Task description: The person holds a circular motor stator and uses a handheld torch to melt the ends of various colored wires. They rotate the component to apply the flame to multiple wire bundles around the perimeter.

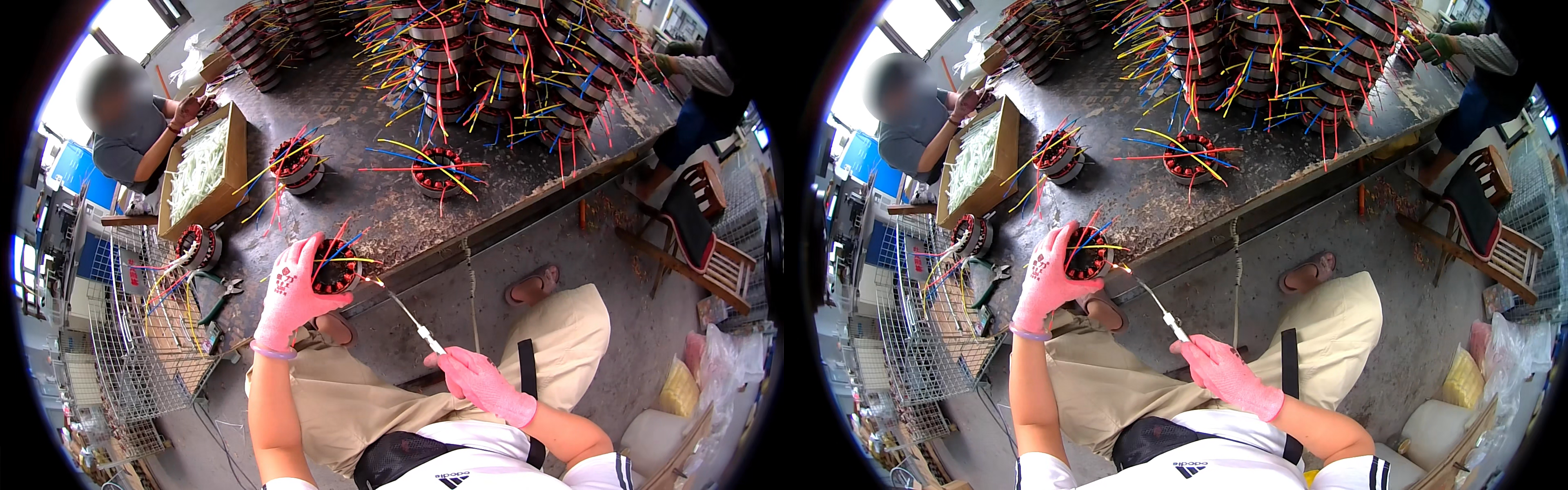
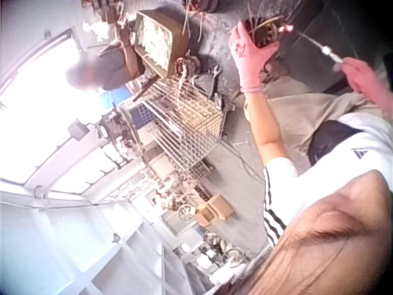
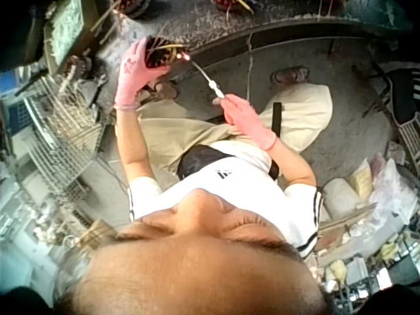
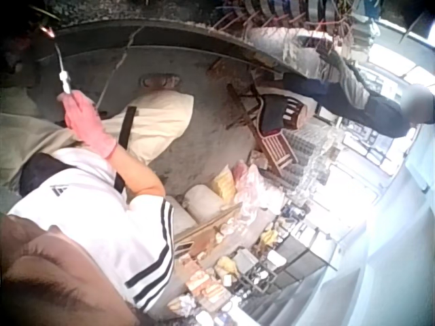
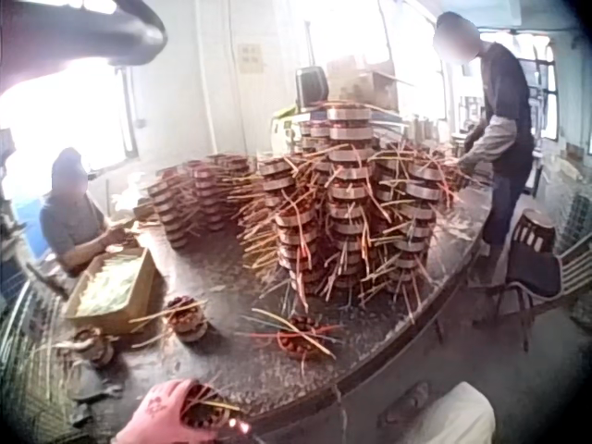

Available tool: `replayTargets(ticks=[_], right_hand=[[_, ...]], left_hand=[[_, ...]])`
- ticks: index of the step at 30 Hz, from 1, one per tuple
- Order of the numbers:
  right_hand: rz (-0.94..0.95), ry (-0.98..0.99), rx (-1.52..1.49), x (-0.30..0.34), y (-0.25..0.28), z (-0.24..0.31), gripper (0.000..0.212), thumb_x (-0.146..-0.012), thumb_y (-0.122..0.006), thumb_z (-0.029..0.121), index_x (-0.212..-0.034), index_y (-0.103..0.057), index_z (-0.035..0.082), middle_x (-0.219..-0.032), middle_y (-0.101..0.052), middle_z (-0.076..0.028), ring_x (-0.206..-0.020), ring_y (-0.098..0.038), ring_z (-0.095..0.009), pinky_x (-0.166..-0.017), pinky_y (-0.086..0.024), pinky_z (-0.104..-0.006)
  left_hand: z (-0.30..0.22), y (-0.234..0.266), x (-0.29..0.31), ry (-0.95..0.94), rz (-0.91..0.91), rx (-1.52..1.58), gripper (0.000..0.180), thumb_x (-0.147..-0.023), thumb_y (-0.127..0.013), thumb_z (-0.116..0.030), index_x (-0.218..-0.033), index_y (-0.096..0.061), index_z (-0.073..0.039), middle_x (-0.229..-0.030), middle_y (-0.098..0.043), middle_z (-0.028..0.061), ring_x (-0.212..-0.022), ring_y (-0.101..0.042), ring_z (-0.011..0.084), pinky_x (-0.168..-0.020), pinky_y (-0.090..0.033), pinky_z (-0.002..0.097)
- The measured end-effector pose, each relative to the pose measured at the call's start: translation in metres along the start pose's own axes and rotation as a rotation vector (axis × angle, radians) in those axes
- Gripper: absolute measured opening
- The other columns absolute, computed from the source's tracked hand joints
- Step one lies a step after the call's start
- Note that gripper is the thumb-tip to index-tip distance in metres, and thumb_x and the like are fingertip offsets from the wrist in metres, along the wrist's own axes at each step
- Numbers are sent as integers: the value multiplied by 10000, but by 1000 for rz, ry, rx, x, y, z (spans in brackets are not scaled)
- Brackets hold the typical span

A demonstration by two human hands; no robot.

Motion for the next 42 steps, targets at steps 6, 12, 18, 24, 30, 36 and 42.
replayTargets(ticks=[6,12,18,24,30,36,42], right_hand=[[-4,-20,12,1,1,0,320,-997,-444,259,-1111,-634,28,-584,-446,-8,-514,-414,-70,-486,-349,-248],[-3,-34,4,0,2,-3,312,-998,-446,264,-1120,-638,51,-581,-443,1,-496,-401,-66,-449,-326,-248],[-19,-55,-56,-1,3,-10,312,-1006,-448,277,-1120,-643,61,-583,-441,20,-483,-367,-51,-429,-296,-236],[-26,-25,-130,-4,6,-15,314,-1021,-462,260,-1156,-620,26,-566,-438,41,-481,-340,-29,-435,-247,-210],[21,-47,-40,0,0,2,330,-1013,-432,269,-1169,-623,50,-600,-446,22,-506,-375,-47,-457,-309,-226],[16,-29,-21,-1,-1,4,335,-1011,-430,277,-1165,-627,54,-595,-447,14,-515,-385,-50,-463,-319,-232],[-1,-23,-7,-3,-1,0,329,-1008,-438,276,-1167,-629,60,-588,-448,14,-496,-379,-52,-450,-320,-234]], left_hand=[[0,-1,0,8,8,2,995,-527,-879,-309,-1357,-435,12,-1240,-545,178,-1163,-526,364,-1002,-419,434],[1,-1,0,9,4,-3,997,-530,-881,-317,-1363,-435,2,-1241,-543,179,-1161,-527,371,-1000,-421,436],[2,0,0,18,21,11,994,-533,-878,-308,-1371,-434,-7,-1266,-533,178,-1166,-525,372,-1006,-419,433],[-2,5,-2,-116,40,-10,973,-528,-868,-288,-1360,-448,-8,-1292,-524,175,-1225,-480,369,-1093,-338,457],[-5,4,-3,-91,24,-30,955,-513,-865,-302,-1335,-475,-12,-1273,-528,180,-1235,-466,364,-1131,-292,475],[-8,5,-4,-90,36,-35,952,-502,-865,-309,-1325,-488,-13,-1257,-538,177,-1211,-484,364,-1124,-305,477],[-8,7,-3,-82,51,-76,954,-508,-861,-313,-1339,-490,-28,-1248,-547,166,-1204,-492,353,-1122,-310,475]])
Point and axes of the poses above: each hand's wrist, its own x-axis away from the middle knuckle, its own y-axis out of the back of the hand, z = x × y, the point moved 5 cm from there along -x, towards the middle knuckle
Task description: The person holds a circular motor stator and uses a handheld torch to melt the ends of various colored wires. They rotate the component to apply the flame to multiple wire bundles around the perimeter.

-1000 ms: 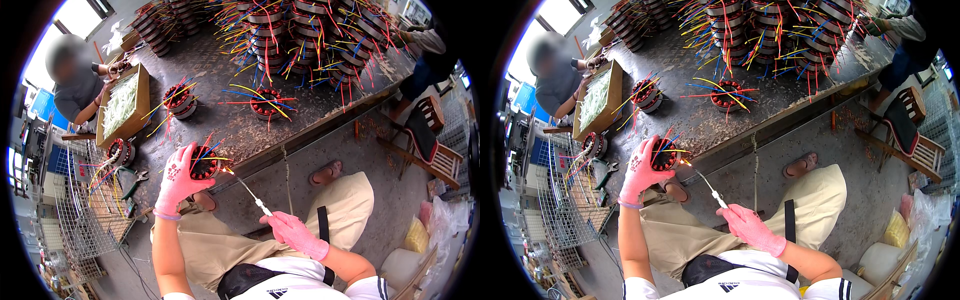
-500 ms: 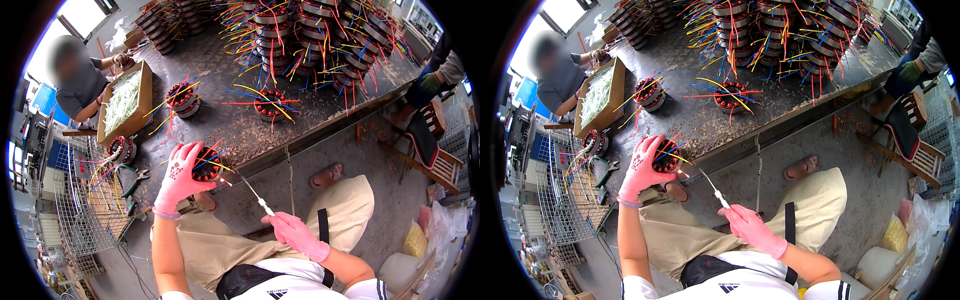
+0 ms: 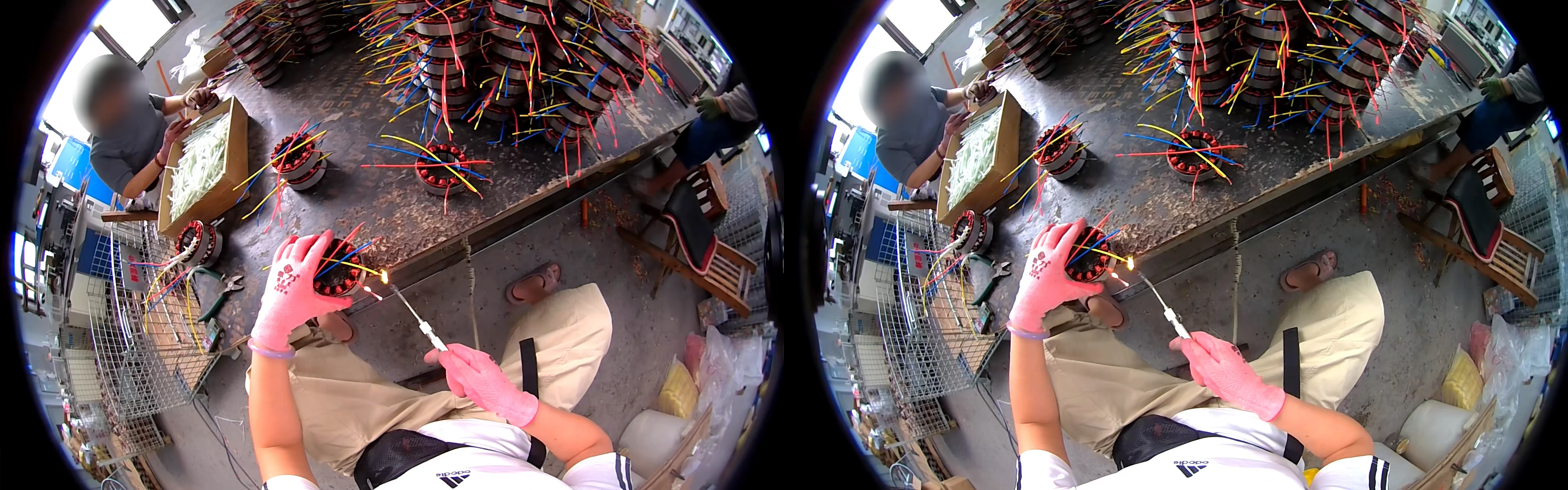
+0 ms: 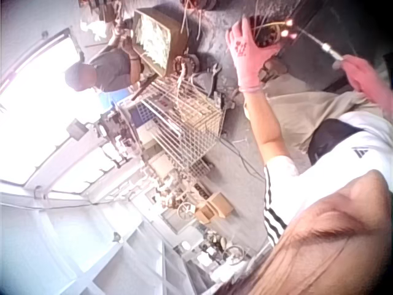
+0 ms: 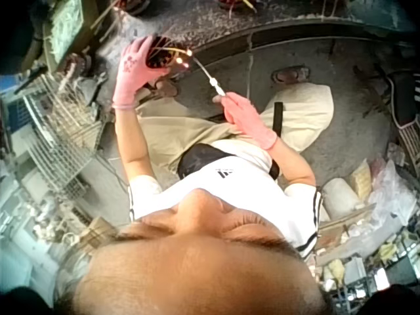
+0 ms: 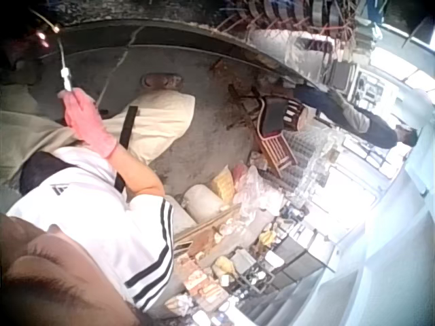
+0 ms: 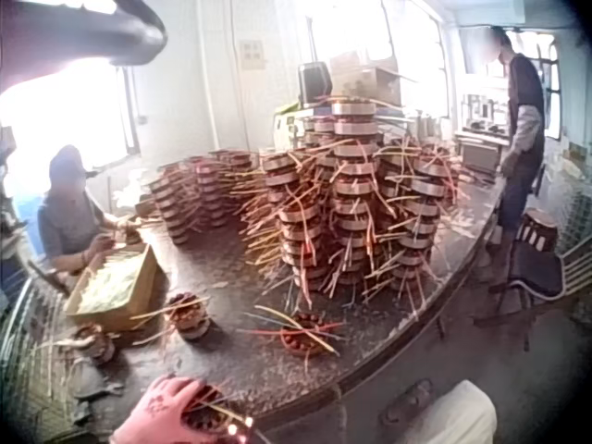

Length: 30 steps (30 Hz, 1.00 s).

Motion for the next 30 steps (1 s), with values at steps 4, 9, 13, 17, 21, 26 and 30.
replayTargets(ticks=[4,9,13,17,21,26,30], right_hand=[[3,-16,-14,-1,0,-2,328,-1009,-439,280,-1174,-627,66,-588,-454,18,-477,-369,-51,-440,-315,-231],[12,-16,-20,0,0,-2,330,-1015,-437,290,-1173,-625,68,-576,-449,21,-474,-361,-45,-435,-305,-229],[12,21,-61,-5,0,-11,323,-1018,-435,281,-1168,-625,68,-569,-441,24,-476,-360,-43,-434,-299,-229],[7,-10,-64,-3,-1,-7,319,-1018,-434,271,-1163,-629,64,-577,-444,23,-483,-365,-44,-439,-297,-228],[4,-4,-68,0,-2,2,328,-1021,-442,277,-1161,-624,43,-574,-449,33,-472,-345,-37,-438,-271,-221],[-4,6,-73,0,-3,7,330,-1024,-447,286,-1166,-624,46,-567,-453,37,-465,-325,-31,-433,-247,-220],[-8,25,-94,-1,-1,0,334,-1025,-445,289,-1165,-624,45,-557,-447,34,-465,-324,-33,-435,-248,-223]], left_hand=[[0,1,1,11,-16,-32,958,-507,-861,-317,-1348,-494,-42,-1239,-553,156,-1197,-494,353,-1122,-311,477],[-3,6,2,4,-25,-76,947,-488,-869,-332,-1335,-531,-79,-1219,-546,136,-1166,-503,361,-1075,-348,469],[-3,6,2,19,-34,-104,937,-493,-862,-367,-1335,-544,-106,-1175,-546,117,-1100,-528,352,-1010,-388,455],[-4,6,3,72,29,-87,940,-516,-856,-378,-1350,-527,-95,-1204,-565,121,-1109,-544,344,-1027,-385,452],[-1,2,3,-18,-19,-108,971,-520,-861,-383,-1363,-496,-66,-1273,-558,141,-1156,-541,328,-1064,-370,462],[2,-5,5,-17,-59,3,972,-522,-871,-360,-1352,-478,-40,-1269,-552,157,-1170,-532,330,-1081,-368,460],[0,-5,4,25,-36,34,957,-530,-871,-328,-1346,-471,-26,-1269,-548,157,-1176,-524,343,-1055,-389,443]])
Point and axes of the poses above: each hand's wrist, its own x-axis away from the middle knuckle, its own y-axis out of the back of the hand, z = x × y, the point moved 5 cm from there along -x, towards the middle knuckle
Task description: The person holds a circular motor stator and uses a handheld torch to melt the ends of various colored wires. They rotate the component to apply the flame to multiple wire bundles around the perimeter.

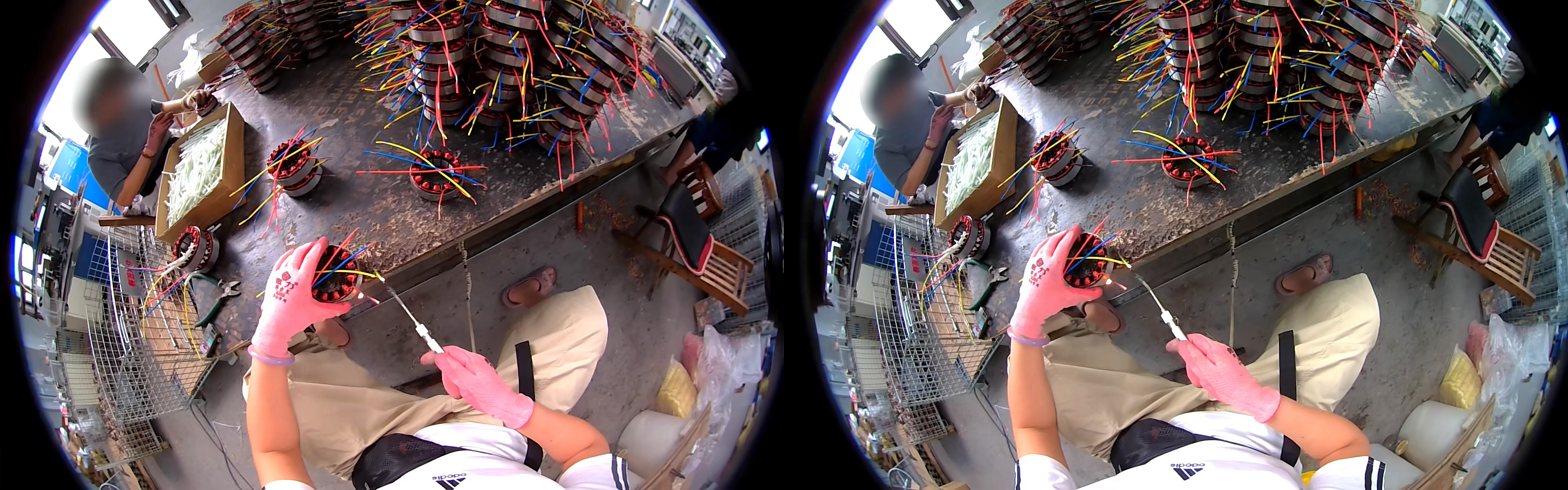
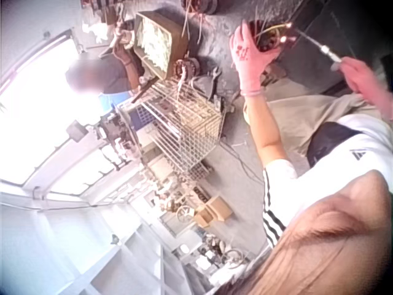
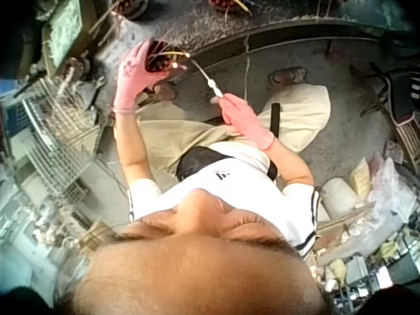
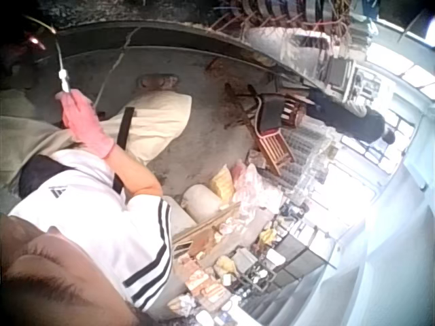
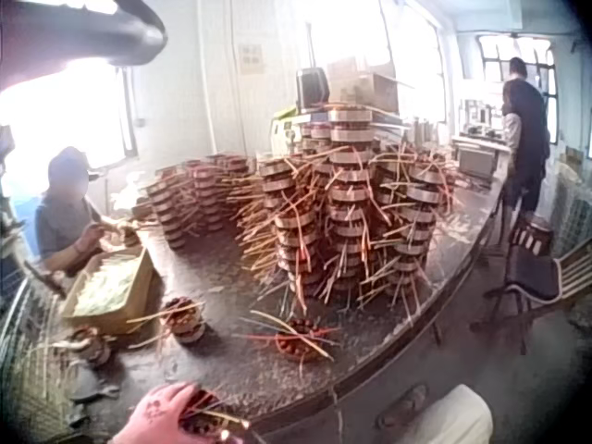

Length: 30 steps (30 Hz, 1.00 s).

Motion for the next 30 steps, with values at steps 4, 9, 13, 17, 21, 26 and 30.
replayTargets(ticks=[4,9,13,17,21,26,30], right_hand=[[1,19,42,0,1,1,333,-1026,-442,283,-1159,-625,38,-551,-441,30,-463,-324,-37,-438,-251,-227],[1,30,18,-1,0,3,325,-1026,-437,269,-1155,-627,37,-546,-437,29,-443,-316,-40,-433,-253,-229],[-15,12,4,0,1,3,323,-1025,-438,267,-1155,-627,40,-542,-437,26,-428,-311,-44,-424,-250,-231],[-11,32,60,0,3,3,323,-1024,-441,268,-1156,-626,39,-541,-436,25,-426,-309,-44,-424,-251,-230],[2,6,25,-1,2,3,324,-1023,-444,271,-1156,-626,38,-544,-442,25,-430,-314,-43,-426,-252,-228],[-10,-6,-16,1,0,6,322,-1023,-443,269,-1153,-627,39,-549,-439,27,-443,-323,-42,-438,-257,-226],[-1,22,9,-1,1,2,319,-1022,-445,267,-1153,-628,41,-554,-437,30,-462,-333,-39,-449,-263,-226]], left_hand=[[0,-1,1,5,0,-13,979,-528,-875,-303,-1364,-453,-20,-1276,-547,154,-1182,-522,347,-1032,-407,433],[0,-1,2,15,10,-11,985,-527,-877,-302,-1366,-448,-16,-1286,-541,156,-1188,-518,349,-1037,-403,432],[0,-2,1,12,10,-9,982,-529,-876,-300,-1366,-448,-15,-1285,-541,157,-1190,-516,347,-1038,-401,431],[-1,-1,0,22,25,-4,975,-529,-874,-298,-1361,-452,-14,-1280,-544,155,-1186,-518,345,-1034,-402,431],[-2,-1,0,27,20,1,968,-527,-874,-295,-1353,-456,-12,-1270,-549,152,-1181,-520,343,-1028,-405,430],[0,-2,1,25,13,-5,967,-526,-876,-290,-1351,-456,-11,-1265,-552,150,-1181,-520,343,-1028,-406,426],[0,-2,1,29,18,11,974,-522,-878,-286,-1353,-454,-9,-1264,-551,153,-1179,-522,341,-1026,-408,423]])
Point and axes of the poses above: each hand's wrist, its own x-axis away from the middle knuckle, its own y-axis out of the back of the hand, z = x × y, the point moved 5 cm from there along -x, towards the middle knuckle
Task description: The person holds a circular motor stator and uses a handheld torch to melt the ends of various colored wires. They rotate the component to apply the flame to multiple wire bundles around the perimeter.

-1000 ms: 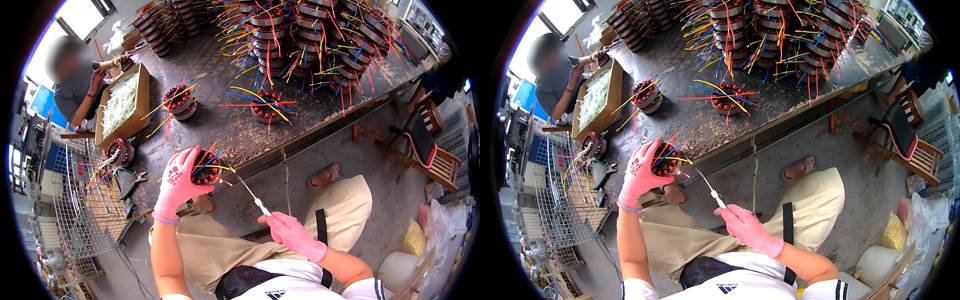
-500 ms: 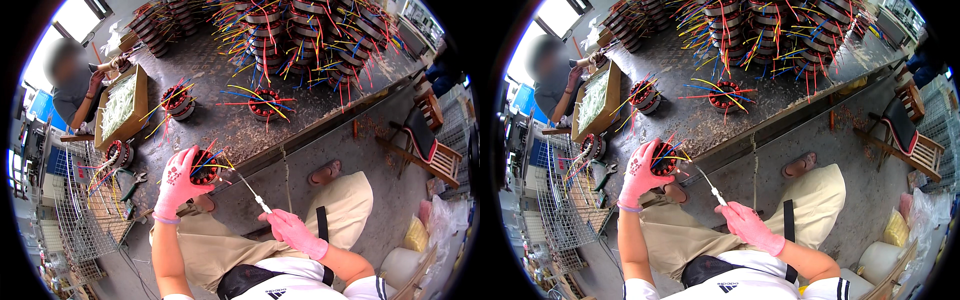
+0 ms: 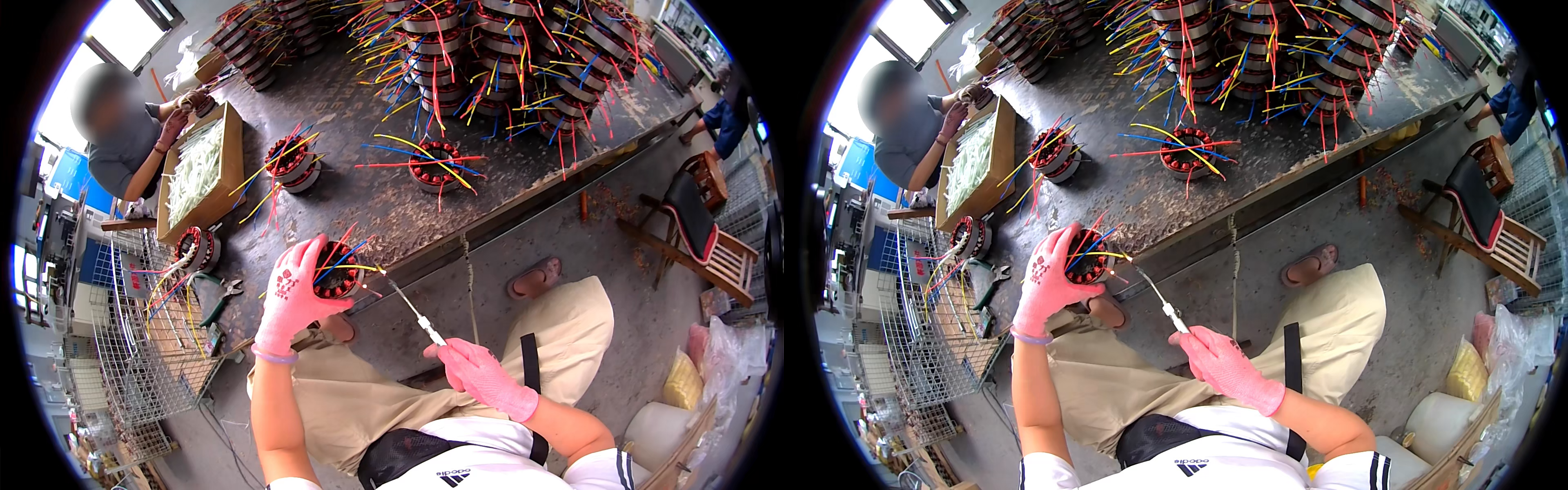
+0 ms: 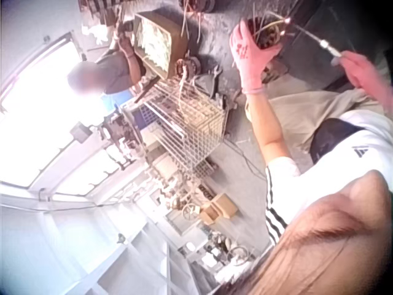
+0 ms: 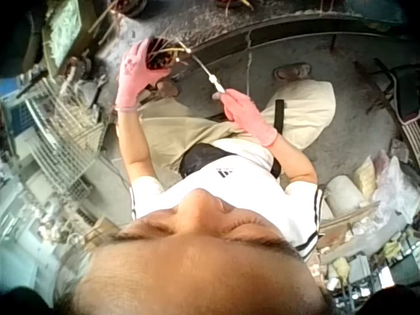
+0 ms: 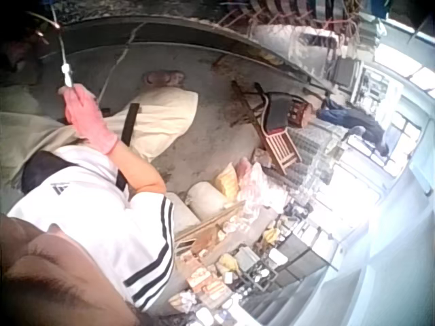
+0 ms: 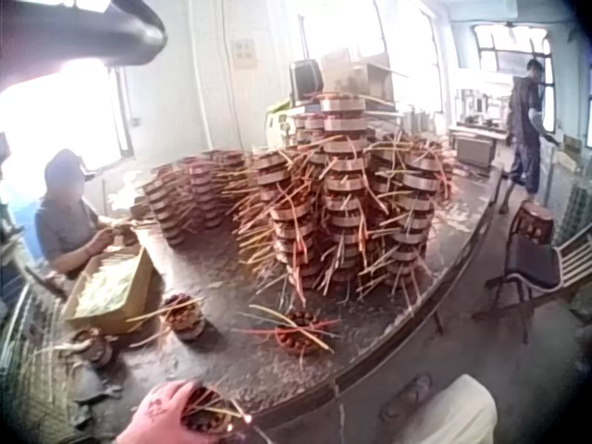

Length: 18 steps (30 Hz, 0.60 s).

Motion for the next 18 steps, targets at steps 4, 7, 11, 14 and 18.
replayTargets(ticks=[4,7,11,14,18], right_hand=[[5,-10,-21,2,0,4,320,-1020,-451,273,-1154,-627,42,-555,-432,34,-476,-337,-40,-459,-268,-224],[8,-8,-12,1,1,2,320,-1019,-454,278,-1151,-628,43,-553,-428,35,-477,-334,-41,-464,-270,-222],[-5,-31,-13,3,0,7,270,-1002,-452,195,-1084,-629,9,-592,-432,15,-509,-405,-57,-472,-319,-237],[-16,-43,-41,4,0,8,270,-1001,-453,197,-1079,-629,8,-591,-429,12,-508,-404,-57,-471,-319,-241],[-1,-31,-19,2,2,4,270,-1000,-459,207,-1078,-629,12,-595,-429,21,-513,-405,-59,-469,-320,-245]], left_hand=[[0,0,-1,-5,-5,-14,975,-521,-879,-287,-1352,-456,-6,-1261,-552,157,-1174,-526,340,-1022,-411,421],[0,0,0,-15,-8,-15,974,-522,-878,-289,-1351,-456,-1,-1260,-552,160,-1176,-525,342,-1022,-410,424],[0,0,-2,1,8,-17,980,-523,-877,-297,-1354,-453,4,-1261,-551,165,-1182,-521,345,-1027,-405,432],[2,-1,-1,-3,9,-13,988,-520,-877,-303,-1358,-450,3,-1268,-548,167,-1186,-517,350,-1029,-402,436],[0,-1,-2,20,27,14,972,-530,-882,-319,-1349,-458,-16,-1278,-535,169,-1212,-487,362,-1051,-379,451]])
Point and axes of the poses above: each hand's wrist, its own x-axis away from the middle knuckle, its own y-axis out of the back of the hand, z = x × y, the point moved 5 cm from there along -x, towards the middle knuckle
